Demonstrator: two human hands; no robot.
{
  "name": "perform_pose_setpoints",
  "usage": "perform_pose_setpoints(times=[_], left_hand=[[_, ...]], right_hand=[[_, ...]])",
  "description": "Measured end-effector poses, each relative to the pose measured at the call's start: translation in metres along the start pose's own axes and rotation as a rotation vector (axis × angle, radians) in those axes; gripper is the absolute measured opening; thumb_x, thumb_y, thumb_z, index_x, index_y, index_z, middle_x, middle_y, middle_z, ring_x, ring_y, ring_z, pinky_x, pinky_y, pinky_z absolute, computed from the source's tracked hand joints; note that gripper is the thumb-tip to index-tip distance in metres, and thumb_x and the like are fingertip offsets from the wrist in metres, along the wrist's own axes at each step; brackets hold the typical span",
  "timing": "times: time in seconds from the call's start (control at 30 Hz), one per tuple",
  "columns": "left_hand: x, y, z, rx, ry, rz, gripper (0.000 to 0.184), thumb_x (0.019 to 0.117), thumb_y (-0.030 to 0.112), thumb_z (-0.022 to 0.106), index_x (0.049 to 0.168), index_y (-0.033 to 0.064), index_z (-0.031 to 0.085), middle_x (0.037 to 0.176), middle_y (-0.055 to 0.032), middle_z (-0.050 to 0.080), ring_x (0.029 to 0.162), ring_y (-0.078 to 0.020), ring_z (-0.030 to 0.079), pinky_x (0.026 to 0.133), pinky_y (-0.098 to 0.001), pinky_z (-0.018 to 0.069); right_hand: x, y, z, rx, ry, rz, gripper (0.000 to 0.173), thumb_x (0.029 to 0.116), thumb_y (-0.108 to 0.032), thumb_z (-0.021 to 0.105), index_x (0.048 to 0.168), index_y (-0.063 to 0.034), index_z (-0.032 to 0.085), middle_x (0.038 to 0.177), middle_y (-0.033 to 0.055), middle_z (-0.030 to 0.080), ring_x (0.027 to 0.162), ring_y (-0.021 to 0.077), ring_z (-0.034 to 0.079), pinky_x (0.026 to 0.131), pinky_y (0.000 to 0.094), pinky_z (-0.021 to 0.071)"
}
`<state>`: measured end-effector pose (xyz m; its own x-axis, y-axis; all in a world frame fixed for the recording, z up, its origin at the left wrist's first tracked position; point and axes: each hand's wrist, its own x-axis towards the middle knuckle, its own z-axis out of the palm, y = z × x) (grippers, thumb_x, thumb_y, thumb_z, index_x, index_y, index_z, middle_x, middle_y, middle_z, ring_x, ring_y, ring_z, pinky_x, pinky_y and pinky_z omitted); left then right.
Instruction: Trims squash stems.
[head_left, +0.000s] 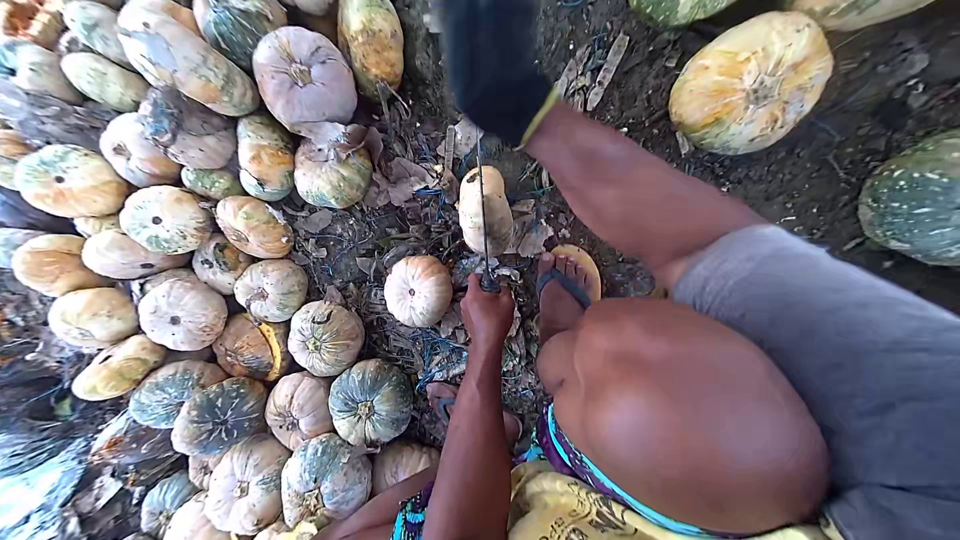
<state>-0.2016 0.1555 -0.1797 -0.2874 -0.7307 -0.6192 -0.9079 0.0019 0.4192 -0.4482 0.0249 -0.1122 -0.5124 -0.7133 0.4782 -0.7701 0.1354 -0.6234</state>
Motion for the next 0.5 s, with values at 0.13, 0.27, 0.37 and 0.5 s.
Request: perform_pose_setpoints(times=[0.13,0.27,0.37,0.5], left_hand=[[0.002,0.007,-0.008,0.028,-0.061,-0.026,0.036,0.0894,0.021,0.071,0.122,0.0046,0.066,0.101,-0.0158,0.074,0.096,-0.0314,0.073,0.086,-0.0547,0.0572],[0.010,-0.003,0.009,0.044,-0.121,-0.067,0.038,0.0883,0.020,0.070,0.123,0.0048,0.066,0.103,-0.0166,0.074,0.098,-0.0320,0.072,0.087,-0.0550,0.0572],[0.020,-0.012,0.008,0.037,-0.097,-0.065,0.045,0.0880,0.022,0.072,0.129,0.0061,0.066,0.102,-0.0176,0.074,0.096,-0.0343,0.072,0.086,-0.0576,0.0569],[0.033,-0.005,-0.002,0.013,0.010,0.054,0.042,0.0894,0.021,0.072,0.128,0.0030,0.066,0.093,-0.0179,0.074,0.087,-0.0347,0.073,0.081,-0.0563,0.0575]], right_hand=[[0.000,0.041,0.048,-0.228,-0.555,-0.027,0.072,0.1089,-0.052,0.022,0.159,-0.0013,0.034,0.170,0.0206,0.018,0.159,0.0364,0.012,0.130,0.0536,0.0055],[-0.037,0.075,0.073,-0.258,-0.628,0.051,0.074,0.1083,-0.053,0.021,0.155,0.0007,0.042,0.167,0.0209,0.028,0.158,0.0375,0.017,0.129,0.0570,0.0056],[-0.033,0.072,0.069,-0.172,-0.613,0.150,0.071,0.1093,-0.051,0.020,0.158,-0.0026,0.038,0.170,0.0189,0.021,0.159,0.0337,0.015,0.130,0.0529,0.0080],[-0.049,0.042,0.024,0.202,0.019,0.351,0.048,0.1109,-0.024,0.033,0.144,0.0027,0.055,0.156,0.0221,0.046,0.151,0.0331,0.037,0.126,0.0444,0.0298]])
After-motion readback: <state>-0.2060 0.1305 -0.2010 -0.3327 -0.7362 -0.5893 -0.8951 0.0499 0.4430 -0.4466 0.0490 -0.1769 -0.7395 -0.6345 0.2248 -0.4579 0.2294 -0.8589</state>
